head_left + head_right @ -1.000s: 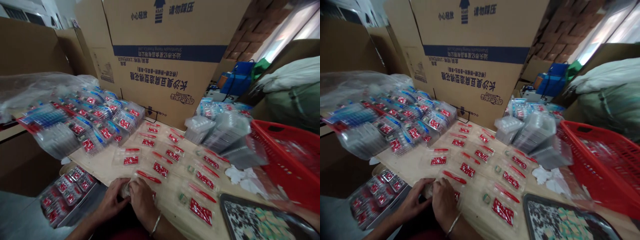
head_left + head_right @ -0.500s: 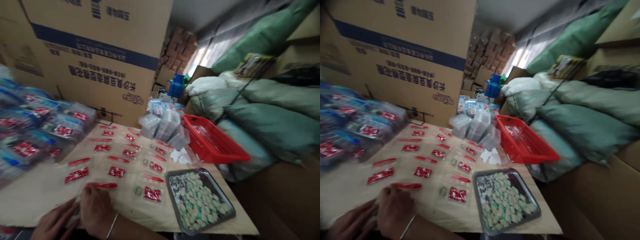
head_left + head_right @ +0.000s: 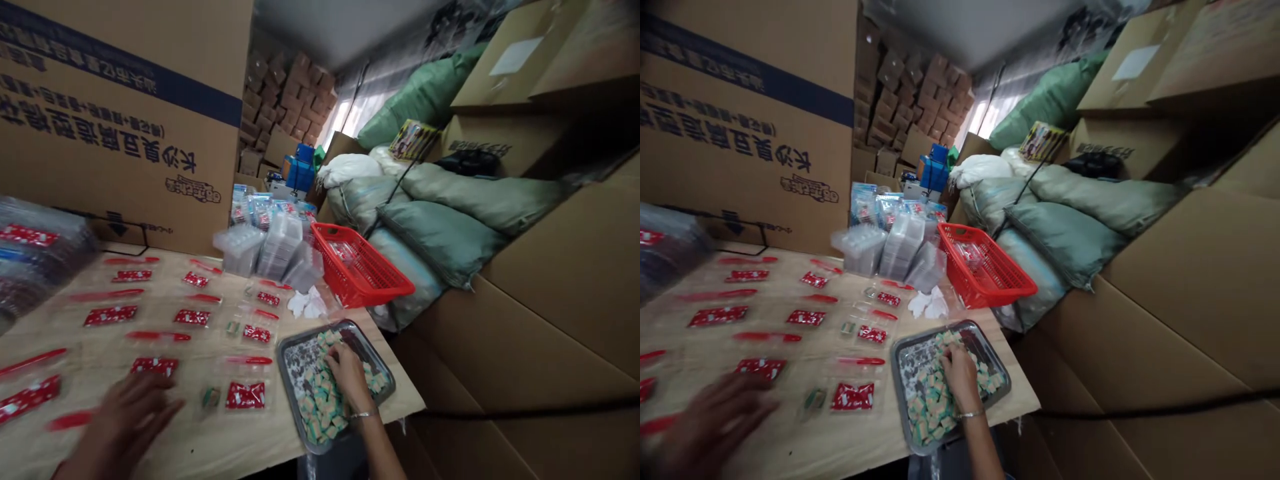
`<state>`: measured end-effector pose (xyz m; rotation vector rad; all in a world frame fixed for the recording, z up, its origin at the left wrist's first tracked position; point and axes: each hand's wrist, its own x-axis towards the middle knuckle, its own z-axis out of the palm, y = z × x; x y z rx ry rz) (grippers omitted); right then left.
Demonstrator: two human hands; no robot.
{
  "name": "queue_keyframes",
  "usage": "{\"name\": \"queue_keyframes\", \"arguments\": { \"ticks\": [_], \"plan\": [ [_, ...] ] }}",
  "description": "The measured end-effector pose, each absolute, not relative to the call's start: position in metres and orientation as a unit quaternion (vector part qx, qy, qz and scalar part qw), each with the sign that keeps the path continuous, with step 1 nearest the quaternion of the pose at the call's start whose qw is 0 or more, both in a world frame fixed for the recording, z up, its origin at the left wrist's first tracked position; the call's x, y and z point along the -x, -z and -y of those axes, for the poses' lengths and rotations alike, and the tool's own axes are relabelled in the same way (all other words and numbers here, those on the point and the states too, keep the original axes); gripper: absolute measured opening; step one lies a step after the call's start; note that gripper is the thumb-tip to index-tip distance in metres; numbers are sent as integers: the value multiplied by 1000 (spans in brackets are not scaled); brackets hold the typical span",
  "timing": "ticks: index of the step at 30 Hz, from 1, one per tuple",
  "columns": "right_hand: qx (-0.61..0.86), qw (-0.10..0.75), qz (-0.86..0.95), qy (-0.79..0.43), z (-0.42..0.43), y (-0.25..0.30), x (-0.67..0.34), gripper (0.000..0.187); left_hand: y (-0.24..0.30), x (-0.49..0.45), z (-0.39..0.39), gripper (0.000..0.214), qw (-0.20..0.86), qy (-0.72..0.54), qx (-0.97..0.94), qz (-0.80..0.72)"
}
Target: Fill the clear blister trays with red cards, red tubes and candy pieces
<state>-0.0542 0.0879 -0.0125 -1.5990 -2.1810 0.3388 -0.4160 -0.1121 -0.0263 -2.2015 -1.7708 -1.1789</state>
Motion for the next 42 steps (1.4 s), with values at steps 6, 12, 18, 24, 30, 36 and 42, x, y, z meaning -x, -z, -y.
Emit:
{"name": "queue_keyframes", "arguments": {
  "ticks": [6, 12, 18, 24, 30, 36, 42],
  "plan": [
    [509, 277, 747, -326, -75, 9, 45, 16, -7, 261, -7, 24, -123, 160, 823, 531],
    [587, 263, 744, -184, -105, 4, 28, 25, 14, 209, -48, 20, -163, 132, 795, 569],
    [642, 224, 718, -147, -159, 21, 40, 14, 52, 228, -55, 21, -332, 289, 702, 559],
    [631, 252, 709, -186, -171, 25, 33, 12, 48, 216, -87, 21, -459, 362, 585, 562],
    [558, 247, 740, -283, -139, 20, 25, 15, 48, 182, -113, 16, -436, 358, 566, 601],
    [552, 220, 760, -263, -115, 20, 38, 12, 48, 180, -108, 22, -364, 335, 595, 633],
    [552, 205, 789, -174, -106, 10, 40, 16, 42, 190, -101, 18, -345, 351, 615, 616]
  ]
}}
